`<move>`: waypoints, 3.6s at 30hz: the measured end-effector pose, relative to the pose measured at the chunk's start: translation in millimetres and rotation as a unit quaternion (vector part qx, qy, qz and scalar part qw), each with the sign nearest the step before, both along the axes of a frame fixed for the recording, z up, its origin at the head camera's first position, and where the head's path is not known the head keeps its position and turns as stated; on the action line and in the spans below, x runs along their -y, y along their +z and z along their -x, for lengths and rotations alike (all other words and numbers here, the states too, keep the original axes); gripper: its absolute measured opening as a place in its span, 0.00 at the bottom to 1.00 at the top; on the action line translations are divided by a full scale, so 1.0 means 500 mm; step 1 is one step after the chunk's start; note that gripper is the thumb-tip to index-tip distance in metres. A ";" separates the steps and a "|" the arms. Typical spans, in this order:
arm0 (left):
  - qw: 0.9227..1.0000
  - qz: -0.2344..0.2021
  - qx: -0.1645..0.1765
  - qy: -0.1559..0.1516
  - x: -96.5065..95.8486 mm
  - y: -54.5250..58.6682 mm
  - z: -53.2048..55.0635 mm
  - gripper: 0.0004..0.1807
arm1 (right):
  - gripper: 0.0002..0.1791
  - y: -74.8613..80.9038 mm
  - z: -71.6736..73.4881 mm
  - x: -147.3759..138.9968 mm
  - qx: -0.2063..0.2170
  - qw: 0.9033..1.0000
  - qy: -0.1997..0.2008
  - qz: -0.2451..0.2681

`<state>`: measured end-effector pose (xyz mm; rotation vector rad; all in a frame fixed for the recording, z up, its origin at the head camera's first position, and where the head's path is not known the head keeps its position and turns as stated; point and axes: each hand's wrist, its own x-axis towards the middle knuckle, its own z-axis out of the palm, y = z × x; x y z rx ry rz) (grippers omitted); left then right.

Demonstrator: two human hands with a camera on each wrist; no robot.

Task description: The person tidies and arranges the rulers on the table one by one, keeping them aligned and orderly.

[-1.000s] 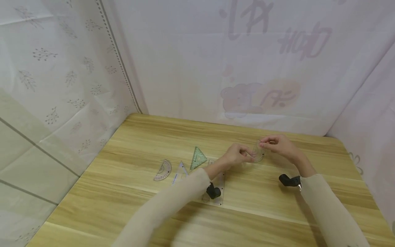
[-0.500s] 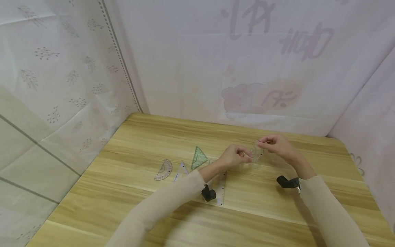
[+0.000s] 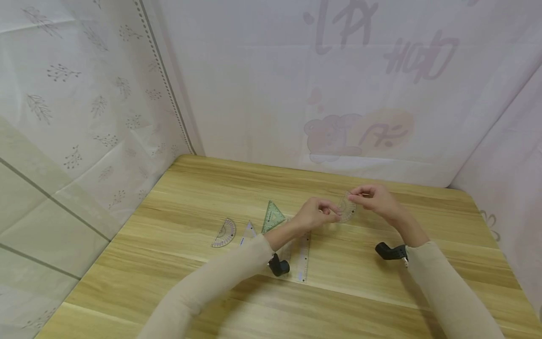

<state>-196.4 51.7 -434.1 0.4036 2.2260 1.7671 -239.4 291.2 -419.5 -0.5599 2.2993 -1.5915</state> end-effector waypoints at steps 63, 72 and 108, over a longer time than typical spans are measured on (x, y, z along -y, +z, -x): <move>1.000 0.001 -0.001 -0.026 0.280 0.031 -0.092 0.11 | 0.09 0.020 -0.009 0.265 -0.017 0.994 0.102 0.043; 1.000 0.000 0.004 -0.019 0.315 0.025 -0.098 0.14 | 0.09 0.025 -0.010 0.300 -0.015 0.993 0.107 0.046; 1.000 0.000 0.015 -0.006 0.359 0.022 -0.113 0.14 | 0.16 0.033 -0.015 0.346 -0.024 0.991 0.127 0.039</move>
